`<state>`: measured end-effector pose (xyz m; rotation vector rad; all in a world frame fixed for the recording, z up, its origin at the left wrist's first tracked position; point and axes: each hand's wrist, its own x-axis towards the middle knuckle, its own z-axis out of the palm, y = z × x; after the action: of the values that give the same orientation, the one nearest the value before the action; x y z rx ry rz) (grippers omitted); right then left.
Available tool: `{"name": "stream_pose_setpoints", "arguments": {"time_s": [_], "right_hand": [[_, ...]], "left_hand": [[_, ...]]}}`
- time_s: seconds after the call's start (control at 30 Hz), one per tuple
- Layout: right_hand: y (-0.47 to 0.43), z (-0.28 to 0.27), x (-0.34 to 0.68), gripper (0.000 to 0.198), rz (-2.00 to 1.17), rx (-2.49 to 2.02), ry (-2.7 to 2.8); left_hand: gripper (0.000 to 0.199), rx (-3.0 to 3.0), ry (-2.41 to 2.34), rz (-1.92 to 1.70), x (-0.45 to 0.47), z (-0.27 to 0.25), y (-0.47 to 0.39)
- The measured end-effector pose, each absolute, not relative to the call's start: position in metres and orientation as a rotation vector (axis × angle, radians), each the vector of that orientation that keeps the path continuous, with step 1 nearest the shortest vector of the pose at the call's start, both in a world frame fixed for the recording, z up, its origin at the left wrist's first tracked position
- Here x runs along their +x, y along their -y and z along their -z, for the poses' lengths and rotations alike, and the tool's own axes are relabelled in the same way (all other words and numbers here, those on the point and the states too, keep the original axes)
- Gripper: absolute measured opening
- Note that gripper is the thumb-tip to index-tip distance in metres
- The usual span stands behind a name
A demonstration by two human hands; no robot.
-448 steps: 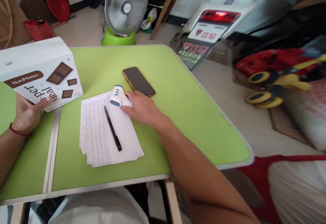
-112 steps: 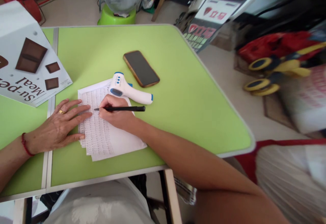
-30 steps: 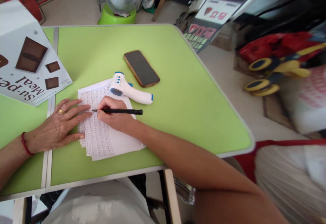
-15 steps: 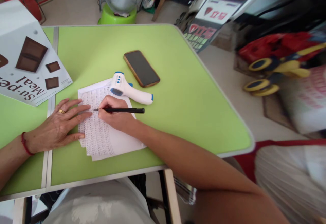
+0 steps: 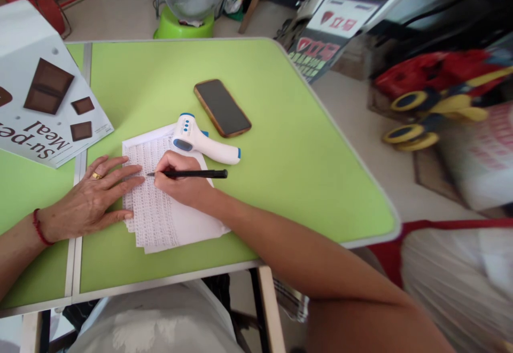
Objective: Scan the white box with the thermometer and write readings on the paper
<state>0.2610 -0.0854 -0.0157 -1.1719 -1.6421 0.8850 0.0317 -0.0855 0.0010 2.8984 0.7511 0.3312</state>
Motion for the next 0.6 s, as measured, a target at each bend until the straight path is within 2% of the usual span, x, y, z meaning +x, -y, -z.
{"name": "stream_pose_setpoints", "arguments": {"time_s": [0.6], "right_hand": [[0.0852, 0.0165, 0.2636, 0.009, -0.908, -1.184, 1.626]], "left_hand": [[0.057, 2.87, -0.765, -0.328, 0.0313, -0.001, 0.0858]]}}
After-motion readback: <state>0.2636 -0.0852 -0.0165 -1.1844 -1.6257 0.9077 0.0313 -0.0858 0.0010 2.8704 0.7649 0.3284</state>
